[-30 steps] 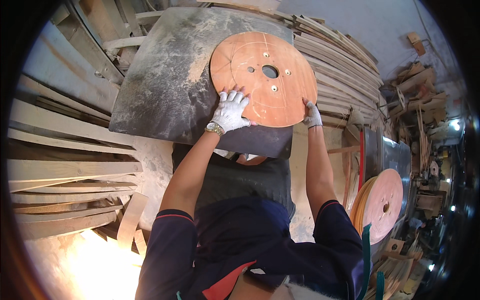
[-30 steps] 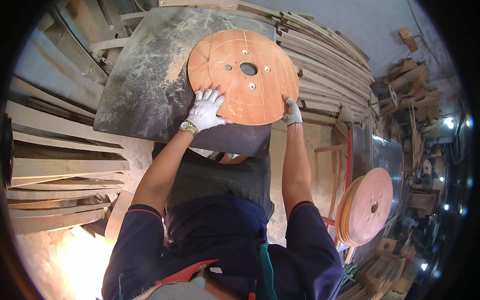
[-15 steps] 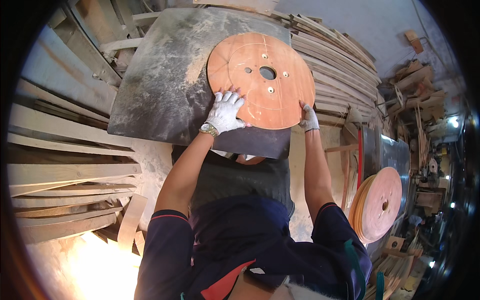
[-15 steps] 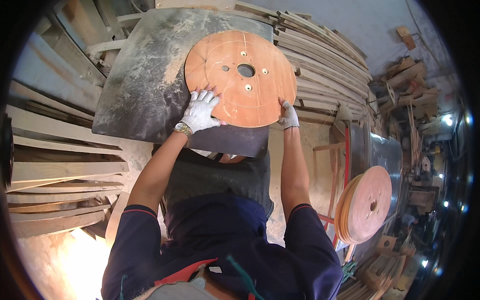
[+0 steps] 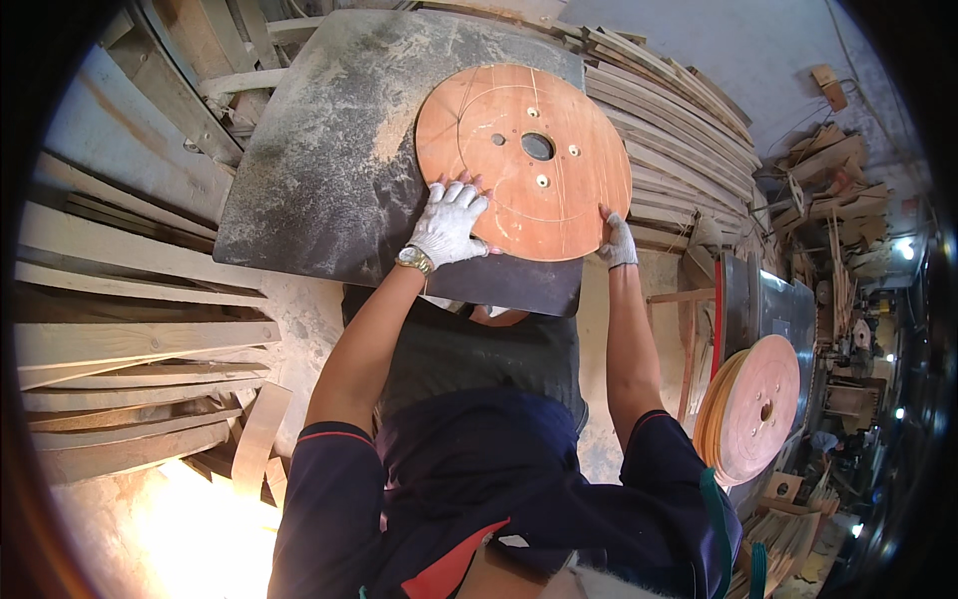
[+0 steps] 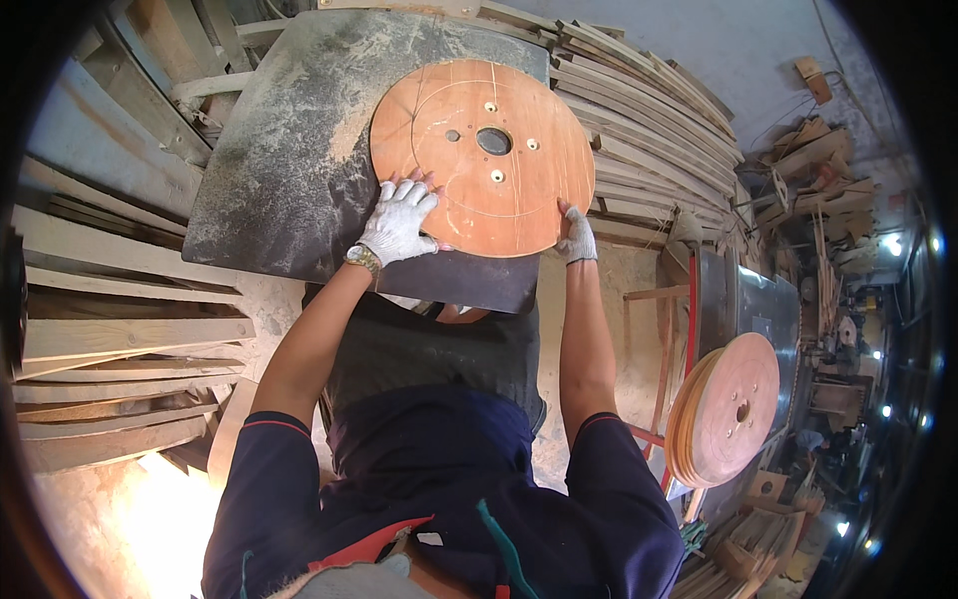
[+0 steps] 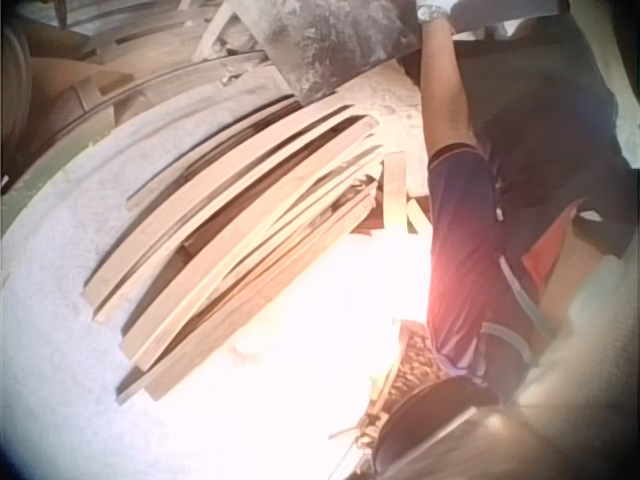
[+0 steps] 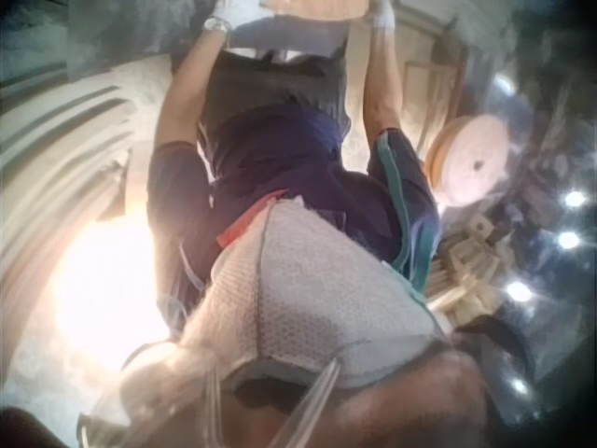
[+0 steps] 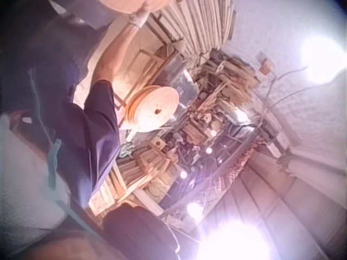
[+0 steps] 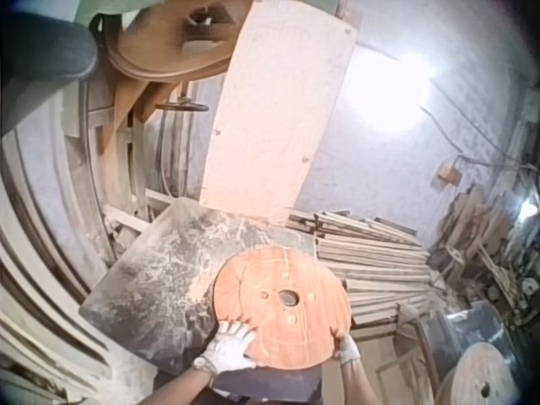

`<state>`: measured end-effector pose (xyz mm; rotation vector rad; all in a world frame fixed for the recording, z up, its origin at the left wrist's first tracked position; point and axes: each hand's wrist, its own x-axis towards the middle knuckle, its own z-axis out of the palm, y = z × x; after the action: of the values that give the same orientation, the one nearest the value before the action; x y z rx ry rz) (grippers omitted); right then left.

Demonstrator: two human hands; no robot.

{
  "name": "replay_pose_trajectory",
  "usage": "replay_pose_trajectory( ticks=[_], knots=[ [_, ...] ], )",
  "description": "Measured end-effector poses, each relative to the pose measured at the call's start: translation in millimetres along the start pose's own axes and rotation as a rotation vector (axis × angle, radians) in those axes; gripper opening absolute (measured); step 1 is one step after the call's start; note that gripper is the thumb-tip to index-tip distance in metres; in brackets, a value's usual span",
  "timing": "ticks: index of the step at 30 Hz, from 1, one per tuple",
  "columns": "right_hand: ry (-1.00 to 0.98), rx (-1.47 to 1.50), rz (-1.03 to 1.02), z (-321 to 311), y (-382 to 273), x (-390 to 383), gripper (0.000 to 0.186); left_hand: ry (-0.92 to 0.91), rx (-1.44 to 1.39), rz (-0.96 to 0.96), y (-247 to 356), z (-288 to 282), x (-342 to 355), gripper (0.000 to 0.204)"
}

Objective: The person sands a circular wooden disc with a central hole on a flat surface using both hands. They rotate the disc to sand different areas, then lift it and place it on a nearby stack of similar discs before returning to sand another disc.

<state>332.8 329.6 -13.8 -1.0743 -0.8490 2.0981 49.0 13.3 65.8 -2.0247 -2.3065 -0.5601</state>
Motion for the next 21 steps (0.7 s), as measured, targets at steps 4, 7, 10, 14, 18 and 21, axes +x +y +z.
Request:
replay_pose_trajectory(
  ticks=[4, 7, 10, 14, 18, 21],
  knots=[
    [-0.010, 0.030, -0.010, -1.2, 4.2, -2.6, 0.053, -0.017, 0.007, 0.008, -3.2, -1.7, -1.5, 0.103],
    [-0.012, 0.018, -0.040, -3.0, 2.9, -2.7, 0.053, 0.024, -0.032, 0.017, -2.4, 1.1, -0.8, 0.103],
    [-0.010, 0.025, -0.015, 3.8, 3.3, -3.0, 0.052, 0.034, -0.002, 0.023, -6.0, 3.1, -0.9, 0.103],
    [-0.003, 0.018, -0.035, 7.1, 6.2, -2.6, 0.050, 0.012, 0.003, 0.008, -8.4, 4.2, -2.0, 0.103],
    [0.031, 0.015, -0.053, -3.2, 2.3, 5.3, 0.047, 0.024, -0.014, 0.016, -6.6, 5.2, 2.9, 0.102],
    [0.026, 0.047, -0.005, -2.4, 2.2, 8.1, 0.047, 0.029, -0.021, 0.018, -9.0, 3.4, 2.2, 0.101]
  ],
)
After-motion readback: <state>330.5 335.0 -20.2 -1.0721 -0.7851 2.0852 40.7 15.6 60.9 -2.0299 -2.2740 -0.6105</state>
